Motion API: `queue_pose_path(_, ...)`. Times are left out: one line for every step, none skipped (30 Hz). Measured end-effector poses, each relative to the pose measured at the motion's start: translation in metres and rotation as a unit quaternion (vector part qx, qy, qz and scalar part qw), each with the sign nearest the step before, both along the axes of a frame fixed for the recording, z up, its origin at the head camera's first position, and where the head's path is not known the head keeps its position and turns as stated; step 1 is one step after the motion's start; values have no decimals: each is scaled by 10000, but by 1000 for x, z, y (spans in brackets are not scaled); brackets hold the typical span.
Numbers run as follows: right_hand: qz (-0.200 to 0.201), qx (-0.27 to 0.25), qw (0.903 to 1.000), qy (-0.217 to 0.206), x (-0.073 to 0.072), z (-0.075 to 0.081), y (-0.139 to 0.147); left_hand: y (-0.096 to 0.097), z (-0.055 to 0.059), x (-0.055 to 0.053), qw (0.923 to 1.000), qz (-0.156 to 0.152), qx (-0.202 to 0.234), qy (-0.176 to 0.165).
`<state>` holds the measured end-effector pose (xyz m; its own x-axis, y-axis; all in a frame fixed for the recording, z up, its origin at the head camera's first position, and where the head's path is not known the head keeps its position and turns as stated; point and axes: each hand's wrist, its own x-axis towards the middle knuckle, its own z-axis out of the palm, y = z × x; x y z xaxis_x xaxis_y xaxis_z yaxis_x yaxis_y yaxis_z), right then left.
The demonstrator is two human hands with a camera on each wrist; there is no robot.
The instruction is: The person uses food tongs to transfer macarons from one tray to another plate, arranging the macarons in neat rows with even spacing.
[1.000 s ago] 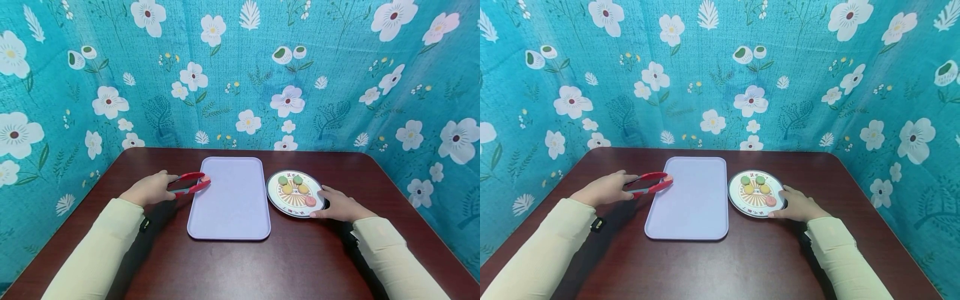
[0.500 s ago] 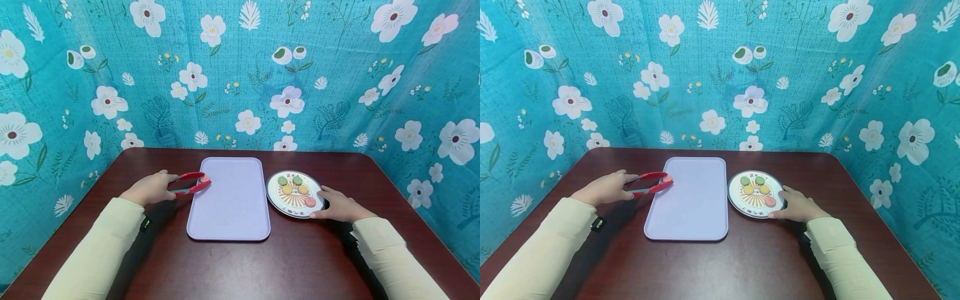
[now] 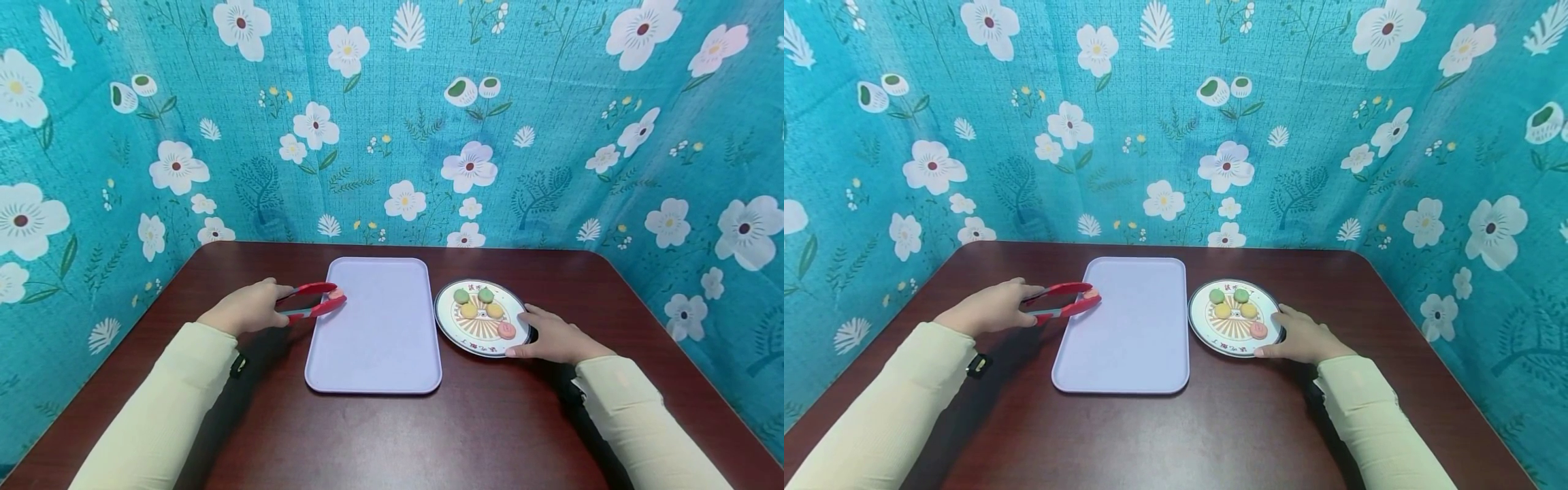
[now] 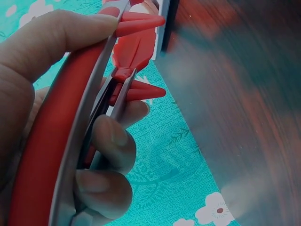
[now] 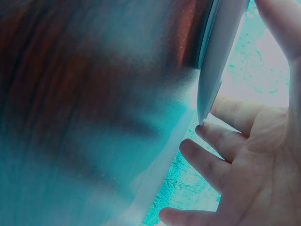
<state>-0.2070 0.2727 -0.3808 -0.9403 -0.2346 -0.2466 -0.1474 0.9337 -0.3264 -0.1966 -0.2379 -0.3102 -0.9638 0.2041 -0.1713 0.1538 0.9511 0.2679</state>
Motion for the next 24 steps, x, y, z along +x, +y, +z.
queue_pose_path(3, 9, 10000, 6, 0, 0, 0, 0, 0, 0, 10000, -2, -3, 4)
queue_pose_path(8, 14, 10000, 15, 0, -1, 0, 0, 0, 0, 10000, -1, -11, 4)
queue_pose_path(7, 18, 10000, 19, 0, -1, 0, 0, 0, 0, 10000, 2, -12, -5)
queue_pose_path(12, 21, 10000, 31, 0, -1, 1, 0, 1, -1, 10000, 1, -16, -11)
queue_pose_path(11, 24, 10000, 39, 0, -1, 1, 0, 1, -1, 10000, -8, -32, -10)
queue_pose_path(11, 21, 10000, 46, 0, -1, 1, 1, 1, -1, 10000, -15, -46, -13)
queue_pose_path(11, 20, 10000, 52, 0, -2, 1, 1, 1, -2, 10000, -23, -57, -16)
queue_pose_path(15, 20, 10000, 60, 0, -2, 1, 1, 1, -2, 10000, -29, -68, -18)
queue_pose_path(16, 20, 10000, 68, 0, -2, 1, 1, 1, -2, 10000, -38, -78, -21)
queue_pose_path(18, 19, 10000, 73, 0, -1, 1, 1, 1, -3, 9999, -44, -90, -18)
queue_pose_path(15, 16, 10000, 73, 0, -1, 0, 1, 1, -3, 9999, -43, -96, -19)
queue_pose_path(23, 21, 10000, 78, 0, -1, 0, 1, 1, -3, 10000, -35, -89, -28)
queue_pose_path(23, 16, 10000, 77, 0, 0, 0, 1, 1, -3, 10000, -30, -85, -28)
queue_pose_path(24, 11, 10000, 72, 0, 0, 0, 1, 0, -3, 10000, -27, -80, -24)
queue_pose_path(23, 7, 10000, 64, 0, 0, 0, 1, 0, -3, 10000, -24, -72, -23)
queue_pose_path(21, 3, 10000, 51, 0, 1, -1, 1, 0, -3, 10000, -24, -65, -19)
queue_pose_path(20, 4, 10000, 43, 0, 1, -1, 1, 0, -2, 10000, -27, -64, -12)
queue_pose_path(24, 5, 10000, 38, 0, 1, -1, 1, 0, -2, 10000, -31, -64, -7)
queue_pose_path(17, 4, 10000, 25, 0, 1, -1, 1, 0, -2, 10000, -33, -64, -3)
queue_pose_path(17, 12, 10000, 18, 0, 1, -1, 1, 0, -2, 10000, -34, -66, -1)
queue_pose_path(20, 17, 10000, 14, 0, 1, -1, 1, 0, -2, 10000, -33, -66, 0)
queue_pose_path(22, 21, 10000, 11, 0, 1, -1, 1, 0, -2, 10000, -29, -66, -1)
queue_pose_path(20, 24, 10000, 10, 0, 2, -1, 1, 0, -2, 10000, -27, -65, -2)
queue_pose_path(20, 26, 10000, 8, 0, 2, -1, 1, 0, -2, 10000, -23, -59, -5)
